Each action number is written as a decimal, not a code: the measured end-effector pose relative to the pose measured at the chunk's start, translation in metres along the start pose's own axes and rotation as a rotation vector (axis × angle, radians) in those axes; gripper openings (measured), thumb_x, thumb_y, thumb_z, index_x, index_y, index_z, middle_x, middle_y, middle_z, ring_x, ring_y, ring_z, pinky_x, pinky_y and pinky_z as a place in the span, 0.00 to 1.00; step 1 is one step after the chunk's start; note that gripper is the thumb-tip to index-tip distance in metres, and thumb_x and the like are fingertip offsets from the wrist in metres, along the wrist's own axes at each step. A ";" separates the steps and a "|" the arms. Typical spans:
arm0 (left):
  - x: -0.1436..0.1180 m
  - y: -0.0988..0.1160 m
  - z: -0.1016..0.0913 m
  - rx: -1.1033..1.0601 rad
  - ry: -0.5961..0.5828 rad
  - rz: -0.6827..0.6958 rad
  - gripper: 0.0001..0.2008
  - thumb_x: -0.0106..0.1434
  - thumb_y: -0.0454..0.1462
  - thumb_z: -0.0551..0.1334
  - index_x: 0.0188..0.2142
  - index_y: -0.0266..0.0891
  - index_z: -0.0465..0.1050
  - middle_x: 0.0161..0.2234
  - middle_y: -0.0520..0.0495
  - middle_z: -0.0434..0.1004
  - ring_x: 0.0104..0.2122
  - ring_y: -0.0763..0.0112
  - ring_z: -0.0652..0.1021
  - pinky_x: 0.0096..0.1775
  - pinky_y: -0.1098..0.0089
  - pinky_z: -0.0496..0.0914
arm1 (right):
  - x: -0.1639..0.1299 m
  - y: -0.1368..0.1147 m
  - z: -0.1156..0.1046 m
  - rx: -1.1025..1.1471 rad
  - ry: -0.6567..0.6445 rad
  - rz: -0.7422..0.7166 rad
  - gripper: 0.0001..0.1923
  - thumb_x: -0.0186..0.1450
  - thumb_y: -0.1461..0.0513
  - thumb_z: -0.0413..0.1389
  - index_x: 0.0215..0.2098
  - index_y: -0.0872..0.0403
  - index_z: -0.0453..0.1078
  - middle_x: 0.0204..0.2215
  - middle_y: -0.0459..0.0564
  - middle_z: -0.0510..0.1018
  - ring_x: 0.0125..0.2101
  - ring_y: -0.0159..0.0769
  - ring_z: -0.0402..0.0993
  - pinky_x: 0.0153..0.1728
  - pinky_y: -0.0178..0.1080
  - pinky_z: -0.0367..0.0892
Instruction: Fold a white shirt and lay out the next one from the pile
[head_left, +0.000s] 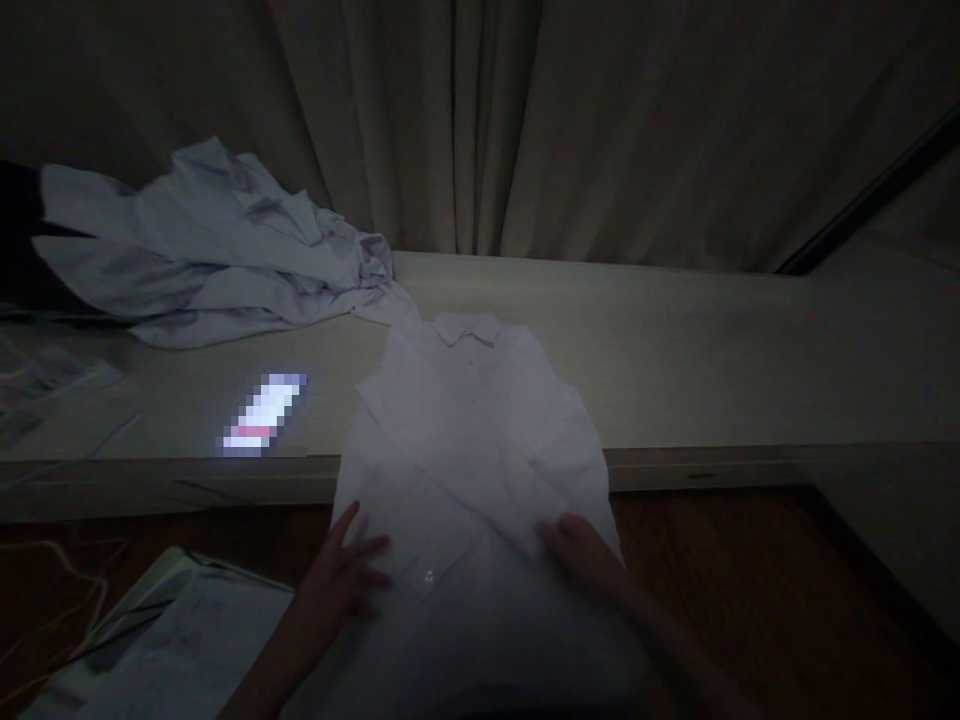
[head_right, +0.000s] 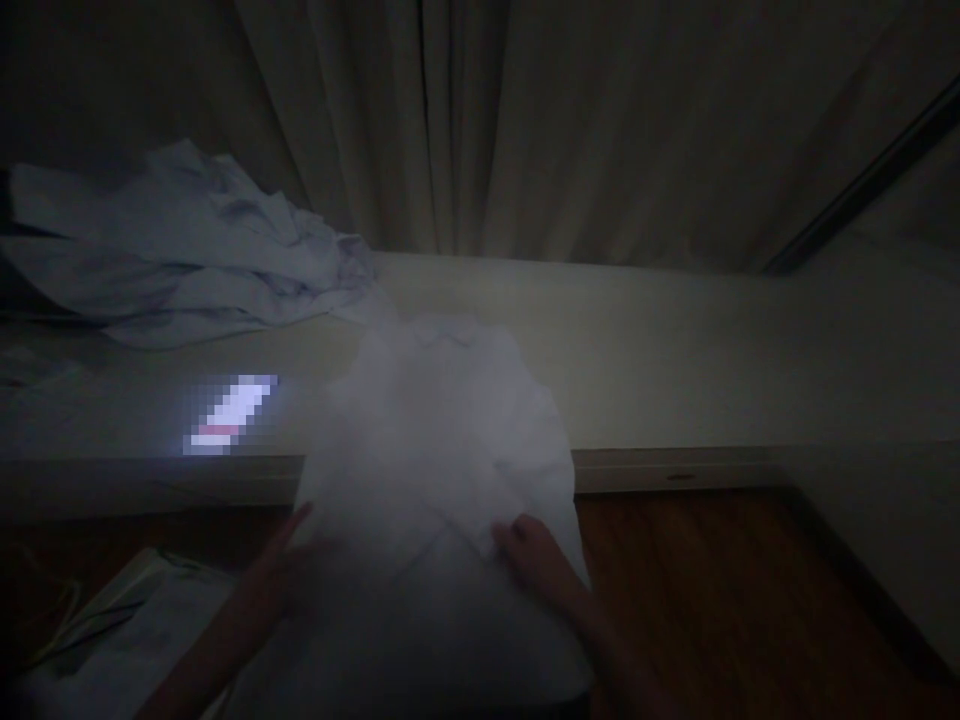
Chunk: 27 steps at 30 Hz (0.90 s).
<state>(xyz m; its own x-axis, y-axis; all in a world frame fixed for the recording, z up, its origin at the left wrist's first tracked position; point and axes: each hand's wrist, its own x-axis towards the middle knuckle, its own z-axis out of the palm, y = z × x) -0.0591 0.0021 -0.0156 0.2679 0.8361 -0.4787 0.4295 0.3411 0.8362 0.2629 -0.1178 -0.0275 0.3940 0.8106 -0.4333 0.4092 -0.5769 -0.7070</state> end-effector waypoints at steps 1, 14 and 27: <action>-0.002 0.001 0.001 0.107 0.011 0.044 0.34 0.57 0.46 0.51 0.62 0.40 0.48 0.50 0.39 0.74 0.40 0.61 0.78 0.38 0.59 0.73 | -0.002 0.002 -0.003 -0.038 -0.079 -0.028 0.17 0.60 0.52 0.50 0.19 0.54 0.65 0.20 0.45 0.69 0.21 0.29 0.62 0.22 0.33 0.54; -0.002 -0.001 0.035 0.939 0.050 0.097 0.17 0.65 0.41 0.42 0.40 0.41 0.67 0.44 0.42 0.73 0.41 0.62 0.76 0.41 0.62 0.67 | -0.013 -0.026 0.053 -0.441 -0.081 -0.231 0.13 0.65 0.59 0.45 0.34 0.52 0.71 0.29 0.50 0.78 0.29 0.33 0.70 0.29 0.34 0.55; -0.006 -0.015 0.044 -0.150 0.165 0.016 0.21 0.55 0.47 0.56 0.45 0.38 0.67 0.35 0.45 0.78 0.33 0.65 0.77 0.33 0.66 0.72 | -0.026 -0.032 0.119 0.136 -0.351 -0.060 0.18 0.64 0.53 0.47 0.29 0.56 0.71 0.24 0.47 0.74 0.24 0.29 0.66 0.27 0.33 0.60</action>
<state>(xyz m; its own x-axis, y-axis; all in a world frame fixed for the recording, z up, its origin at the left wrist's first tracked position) -0.0289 -0.0270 -0.0372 0.1241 0.8966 -0.4251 0.2902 0.3768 0.8796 0.1412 -0.1079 -0.0603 0.0574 0.8413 -0.5375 0.3004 -0.5280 -0.7943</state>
